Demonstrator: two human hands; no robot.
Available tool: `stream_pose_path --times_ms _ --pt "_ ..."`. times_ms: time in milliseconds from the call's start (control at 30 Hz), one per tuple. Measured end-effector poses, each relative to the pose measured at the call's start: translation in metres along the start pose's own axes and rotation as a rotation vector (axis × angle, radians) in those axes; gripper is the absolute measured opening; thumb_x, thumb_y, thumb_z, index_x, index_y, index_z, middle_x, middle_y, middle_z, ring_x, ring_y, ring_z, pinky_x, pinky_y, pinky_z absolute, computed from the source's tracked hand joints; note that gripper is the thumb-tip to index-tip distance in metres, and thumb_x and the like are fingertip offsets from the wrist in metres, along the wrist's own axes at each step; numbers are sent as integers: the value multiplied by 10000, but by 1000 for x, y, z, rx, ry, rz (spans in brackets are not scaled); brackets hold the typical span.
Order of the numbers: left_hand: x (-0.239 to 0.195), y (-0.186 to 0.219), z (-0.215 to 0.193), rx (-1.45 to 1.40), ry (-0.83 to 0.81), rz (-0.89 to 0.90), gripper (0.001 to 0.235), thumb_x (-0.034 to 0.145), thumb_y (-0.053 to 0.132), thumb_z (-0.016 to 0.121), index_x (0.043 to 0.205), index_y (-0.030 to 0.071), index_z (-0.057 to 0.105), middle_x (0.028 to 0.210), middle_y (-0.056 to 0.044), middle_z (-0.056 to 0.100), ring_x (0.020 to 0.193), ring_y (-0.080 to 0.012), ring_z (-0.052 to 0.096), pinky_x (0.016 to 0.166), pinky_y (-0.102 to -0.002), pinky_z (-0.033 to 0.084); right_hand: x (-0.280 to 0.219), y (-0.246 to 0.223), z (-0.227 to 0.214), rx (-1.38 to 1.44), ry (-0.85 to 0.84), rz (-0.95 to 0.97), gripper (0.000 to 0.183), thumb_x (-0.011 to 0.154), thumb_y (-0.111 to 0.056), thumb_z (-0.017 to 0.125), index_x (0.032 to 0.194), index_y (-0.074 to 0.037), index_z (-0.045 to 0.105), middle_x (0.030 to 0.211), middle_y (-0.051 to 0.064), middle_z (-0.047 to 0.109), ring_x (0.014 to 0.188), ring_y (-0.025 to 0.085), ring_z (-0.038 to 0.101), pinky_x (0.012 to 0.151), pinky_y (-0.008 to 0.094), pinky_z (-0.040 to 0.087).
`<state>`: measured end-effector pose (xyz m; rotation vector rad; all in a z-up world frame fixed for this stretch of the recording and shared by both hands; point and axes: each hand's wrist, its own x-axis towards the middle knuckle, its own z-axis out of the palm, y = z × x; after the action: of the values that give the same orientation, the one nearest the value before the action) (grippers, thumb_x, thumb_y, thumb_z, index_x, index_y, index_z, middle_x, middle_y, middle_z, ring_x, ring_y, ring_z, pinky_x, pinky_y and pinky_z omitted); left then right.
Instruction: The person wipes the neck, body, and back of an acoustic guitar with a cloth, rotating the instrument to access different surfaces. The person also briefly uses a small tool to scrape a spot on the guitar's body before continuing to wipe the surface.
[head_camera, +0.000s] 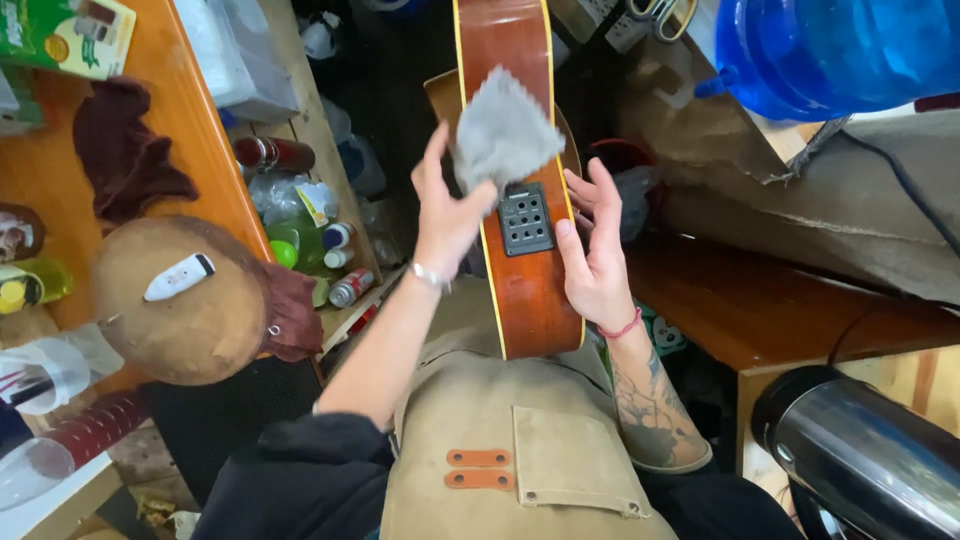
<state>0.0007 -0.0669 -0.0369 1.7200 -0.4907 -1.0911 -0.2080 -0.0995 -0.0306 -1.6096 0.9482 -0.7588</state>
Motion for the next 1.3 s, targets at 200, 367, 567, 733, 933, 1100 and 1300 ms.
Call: stream_pose_path --times_ms 200,367,567,733,933,1100,1300 --pt "-1 -8 4 -40 -15 -10 1066 926 126 834 1868 264 357 1756 -313 279 1694 -569 291 1384 -690 222 -1 6 0 43 16 12 699 1269 -77 520 1875 -165 181 1757 232 522 1600 482 555 1295 748 440" --pt "-55 1 -1 -14 -77 -110 1115 930 85 767 1893 232 225 1783 -350 211 1689 -635 207 1356 -772 188 -2 9 0 82 23 77 684 1284 -169 524 1878 -178 185 1787 200 491 1637 425 512 1340 719 397" --pt "-77 -10 -8 36 -150 -26 1285 837 82 850 1908 238 158 1771 -297 191 1699 -550 164 1374 -735 114 -2 12 -2 102 6 81 669 1281 -155 485 1880 -129 188 1798 214 484 1613 395 522 1341 658 429" --pt "-67 -16 3 88 -88 169 1418 764 102 994 1912 182 165 1771 -246 228 1690 -486 158 1417 -650 112 -4 19 -1 113 4 73 664 1283 -149 489 1880 -115 200 1814 187 480 1613 337 516 1344 615 443" --pt "-48 -13 4 64 -119 134 1505 753 266 1120 1909 194 160 1788 -305 245 1727 -515 196 1435 -664 152 -2 15 -4 78 23 11 613 1306 -172 436 1879 -86 235 1780 167 505 1611 284 514 1382 570 407" --pt "-47 1 -7 -144 -236 -106 1468 796 256 1081 1905 149 125 1788 -416 224 1760 -550 208 1430 -656 147 -1 10 -1 49 35 -7 613 1305 -132 447 1876 -70 233 1718 206 536 1551 319 567 1359 574 434" --pt "-37 -3 -3 -103 -221 -219 1506 788 192 1076 1916 227 78 1800 -355 231 1758 -511 251 1427 -652 201 -2 12 -4 67 -2 -54 629 1318 -235 394 1885 -56 190 1711 213 543 1577 325 561 1384 559 413"
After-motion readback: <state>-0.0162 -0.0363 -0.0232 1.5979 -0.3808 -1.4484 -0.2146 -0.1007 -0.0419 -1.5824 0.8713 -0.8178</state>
